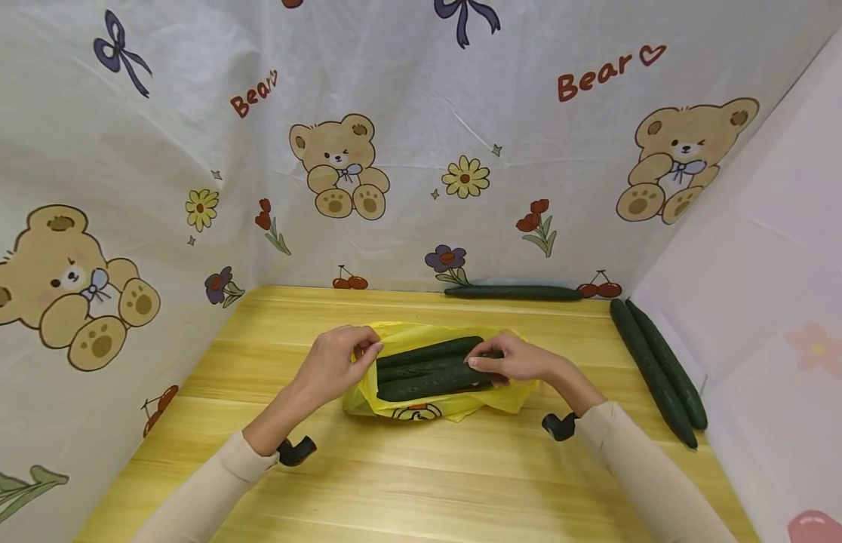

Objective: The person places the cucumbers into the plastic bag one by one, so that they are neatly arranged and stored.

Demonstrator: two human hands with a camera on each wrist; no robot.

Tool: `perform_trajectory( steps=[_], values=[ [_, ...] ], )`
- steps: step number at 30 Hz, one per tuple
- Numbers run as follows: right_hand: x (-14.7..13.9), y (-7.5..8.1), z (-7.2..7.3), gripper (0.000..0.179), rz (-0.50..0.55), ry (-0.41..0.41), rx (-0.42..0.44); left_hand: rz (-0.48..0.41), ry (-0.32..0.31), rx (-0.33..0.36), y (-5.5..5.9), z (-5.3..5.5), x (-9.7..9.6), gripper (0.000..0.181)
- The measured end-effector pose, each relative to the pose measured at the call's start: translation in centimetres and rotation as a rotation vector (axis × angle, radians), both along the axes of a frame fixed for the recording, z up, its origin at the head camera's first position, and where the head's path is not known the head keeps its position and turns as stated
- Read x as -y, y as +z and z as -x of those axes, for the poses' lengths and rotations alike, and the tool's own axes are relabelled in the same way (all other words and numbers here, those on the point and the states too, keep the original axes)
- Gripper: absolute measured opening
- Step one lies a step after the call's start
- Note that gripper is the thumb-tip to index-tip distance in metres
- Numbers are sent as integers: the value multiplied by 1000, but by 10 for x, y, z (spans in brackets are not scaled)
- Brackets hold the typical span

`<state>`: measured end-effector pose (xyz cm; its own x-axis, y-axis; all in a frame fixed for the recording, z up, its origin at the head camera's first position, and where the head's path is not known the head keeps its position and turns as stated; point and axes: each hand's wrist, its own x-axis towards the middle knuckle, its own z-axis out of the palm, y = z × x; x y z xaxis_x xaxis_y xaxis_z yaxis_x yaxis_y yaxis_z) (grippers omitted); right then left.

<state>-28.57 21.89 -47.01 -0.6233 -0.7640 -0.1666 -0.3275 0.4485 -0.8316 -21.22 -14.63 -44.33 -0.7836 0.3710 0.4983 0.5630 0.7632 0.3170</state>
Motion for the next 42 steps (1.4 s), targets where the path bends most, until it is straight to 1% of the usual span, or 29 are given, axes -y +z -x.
perform_trajectory(
  steps=[3, 5, 8, 10, 12, 15, 19, 22, 24, 26, 27, 31, 33, 42],
  values=[
    [0, 0, -1, 38, -80, 32, 24, 0, -1, -3, -1, 1, 0, 11],
    [-1, 0, -4, 39, -127, 31, 23, -4, 4, -4, -2, 1, 1, 10],
    [-3, 2, -8, 41, -186, 18, -44, -18, 10, -4, -3, 2, 3, 10],
    [-6, 1, -11, 41, -195, 14, -90, -25, 14, -3, -2, 2, 4, 9],
    [-11, 0, -14, 37, -183, 16, -125, -30, 12, 1, -2, 2, 6, 8],
    [-18, -1, -16, 35, -150, 33, -105, -29, 13, 0, -1, 3, 7, 9],
    [-24, -3, -17, 45, -169, 62, -3, -34, 16, 4, -1, 5, 7, 11],
    [-25, -4, -16, 45, -185, 51, 24, -36, 18, 13, -1, 6, 7, 12],
    [-24, -5, -14, 41, -197, 26, -5, -37, 19, 16, -1, 6, 7, 13],
    [-23, -5, -13, 35, -221, -8, -79, -37, 22, 17, -1, 6, 7, 13],
    [-22, -6, -13, 34, -238, -24, -116, -39, 24, 17, -1, 6, 7, 13],
    [-21, -7, -12, 35, -294, -73, -212, -38, 30, 18, -1, 7, 7, 12],
    [-22, -8, -14, 37, -307, -88, -226, -37, 32, 16, -1, 7, 7, 11],
    [-31, -17, -18, 32, -327, -111, -238, -42, 30, -8, -2, 9, 9, 10]
  ],
)
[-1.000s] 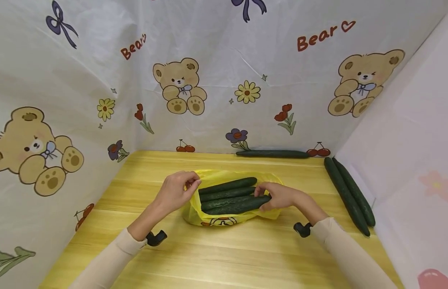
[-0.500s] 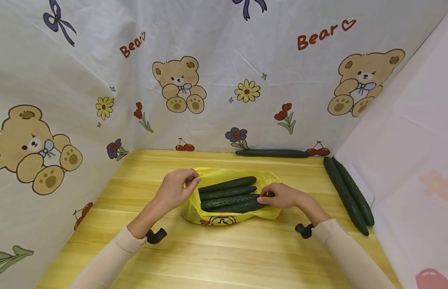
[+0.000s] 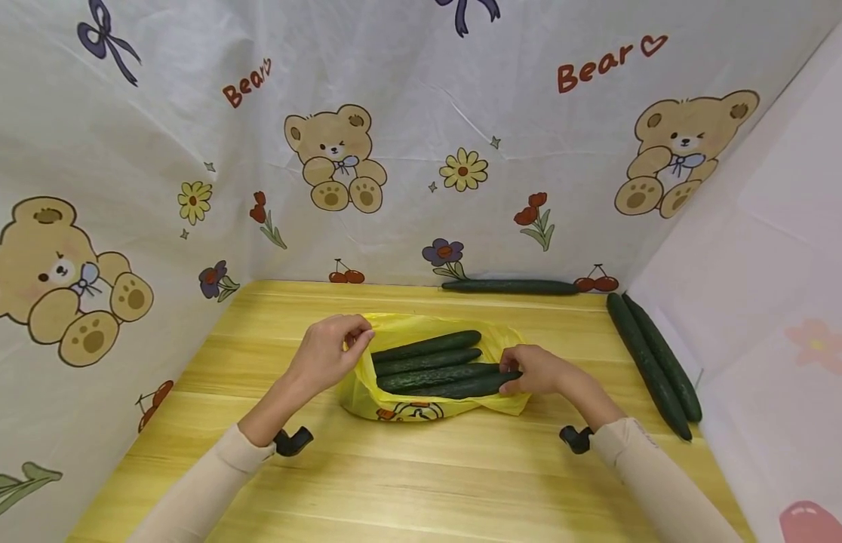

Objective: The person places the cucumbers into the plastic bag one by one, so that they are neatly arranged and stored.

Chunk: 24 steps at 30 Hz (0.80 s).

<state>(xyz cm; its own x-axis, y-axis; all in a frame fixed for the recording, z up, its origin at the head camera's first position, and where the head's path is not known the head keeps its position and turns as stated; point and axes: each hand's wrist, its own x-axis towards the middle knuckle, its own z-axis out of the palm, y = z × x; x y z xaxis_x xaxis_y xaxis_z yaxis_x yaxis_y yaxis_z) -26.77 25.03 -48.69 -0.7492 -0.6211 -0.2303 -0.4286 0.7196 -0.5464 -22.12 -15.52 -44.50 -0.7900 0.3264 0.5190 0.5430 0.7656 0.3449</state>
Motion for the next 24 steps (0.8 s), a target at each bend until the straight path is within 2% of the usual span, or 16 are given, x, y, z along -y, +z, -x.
perform_trajectory(
  steps=[12, 16, 20, 24],
  values=[
    [-23, 7, -9, 35, -19, -27, -52, -4, -4, 5, -1, 2, 1, 7],
    [-36, 9, -15, 22, -12, -40, -72, -3, -9, 2, -1, 2, 0, 8],
    [-48, 19, -20, 7, -17, -43, -150, -4, -7, 7, -1, 2, 1, 11],
    [-52, 39, -27, 5, -42, -47, -260, -9, -5, 12, -1, 1, 0, 11]
  ],
)
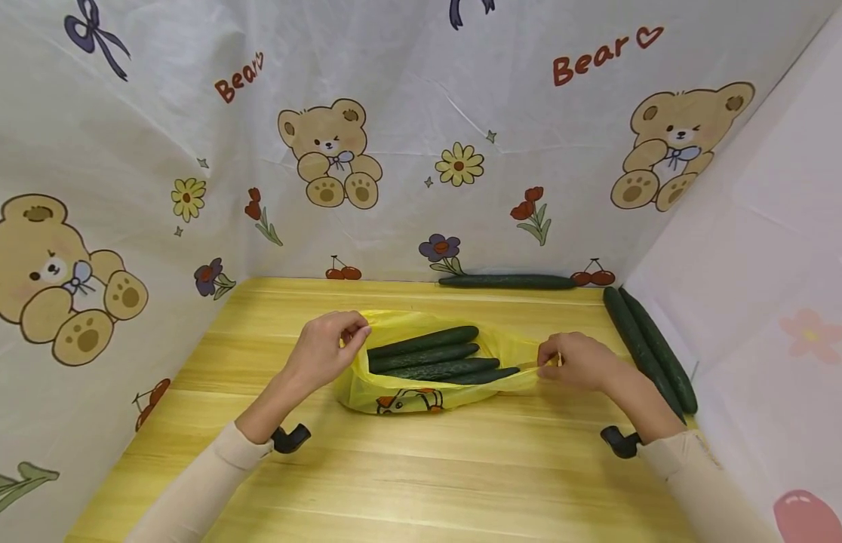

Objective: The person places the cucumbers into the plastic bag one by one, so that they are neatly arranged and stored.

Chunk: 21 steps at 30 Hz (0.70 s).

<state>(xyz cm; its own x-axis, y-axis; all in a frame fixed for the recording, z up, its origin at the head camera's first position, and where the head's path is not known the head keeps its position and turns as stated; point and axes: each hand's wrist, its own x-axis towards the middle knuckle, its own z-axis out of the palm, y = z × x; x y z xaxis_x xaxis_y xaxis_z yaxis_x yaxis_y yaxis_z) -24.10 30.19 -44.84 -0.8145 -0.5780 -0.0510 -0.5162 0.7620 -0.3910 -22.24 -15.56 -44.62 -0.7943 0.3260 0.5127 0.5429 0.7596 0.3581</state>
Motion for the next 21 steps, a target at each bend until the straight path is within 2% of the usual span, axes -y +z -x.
perform_trajectory(
  steps=[5, 9, 13, 17, 21],
  values=[
    [8, 27, -8, 7, 42, 28, -152, -2, 1, -15, -1, 0, 0, 9],
    [16, 39, -12, 12, 91, 43, -220, -5, 1, -14, -2, 0, -1, 8],
    [19, 37, -14, 16, 137, 37, -260, -2, 5, -5, -3, -1, -2, 8],
    [12, 29, -18, 16, 202, 7, -246, 2, 2, 1, -3, 0, -3, 9],
    [-2, 21, -24, 29, 234, -47, -233, 2, 2, 9, -3, 0, -3, 11]
  ],
)
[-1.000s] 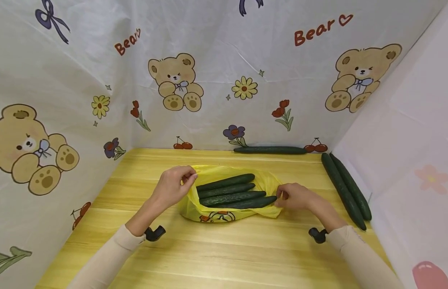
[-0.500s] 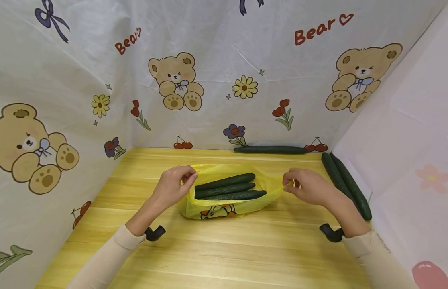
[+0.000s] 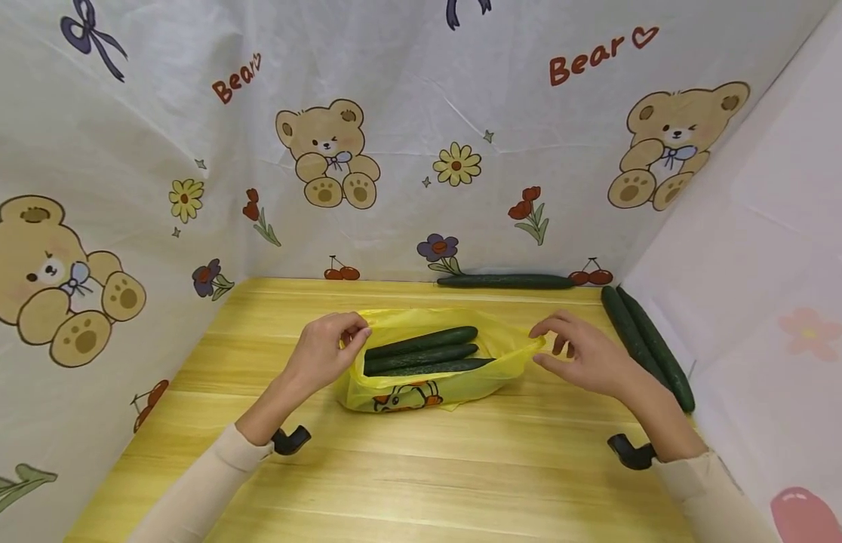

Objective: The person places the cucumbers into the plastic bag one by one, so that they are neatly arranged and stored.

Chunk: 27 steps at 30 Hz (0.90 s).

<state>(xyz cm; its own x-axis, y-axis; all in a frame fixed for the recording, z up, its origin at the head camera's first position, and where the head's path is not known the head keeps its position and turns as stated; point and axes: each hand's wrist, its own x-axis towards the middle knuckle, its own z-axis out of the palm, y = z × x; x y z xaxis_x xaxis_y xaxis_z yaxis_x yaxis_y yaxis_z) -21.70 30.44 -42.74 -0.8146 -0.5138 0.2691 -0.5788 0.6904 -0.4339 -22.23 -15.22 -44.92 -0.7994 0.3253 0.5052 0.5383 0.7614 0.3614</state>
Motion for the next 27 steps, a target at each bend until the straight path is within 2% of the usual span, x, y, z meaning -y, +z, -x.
perform_trajectory(
  steps=[4, 8, 14, 20, 25, 27],
  values=[
    [-18, -8, -5, 39, 26, -45, 0, -1, 0, 8, 1, -1, 0, 12],
    [-44, -20, -10, 40, 28, -114, 10, -6, -1, 11, 2, -1, 0, 12],
    [-96, -48, -13, 41, -14, -287, 30, -14, 1, 4, 3, -2, 0, 10],
    [-142, -76, -15, 50, -90, -439, 109, -17, 3, 8, 2, -3, 0, 10],
    [-168, -95, -17, 64, -138, -519, 178, -21, -3, 2, 0, -2, 0, 10],
    [-173, -102, -18, 68, -148, -541, 180, -21, -6, -1, -1, -2, -1, 10]
  ],
)
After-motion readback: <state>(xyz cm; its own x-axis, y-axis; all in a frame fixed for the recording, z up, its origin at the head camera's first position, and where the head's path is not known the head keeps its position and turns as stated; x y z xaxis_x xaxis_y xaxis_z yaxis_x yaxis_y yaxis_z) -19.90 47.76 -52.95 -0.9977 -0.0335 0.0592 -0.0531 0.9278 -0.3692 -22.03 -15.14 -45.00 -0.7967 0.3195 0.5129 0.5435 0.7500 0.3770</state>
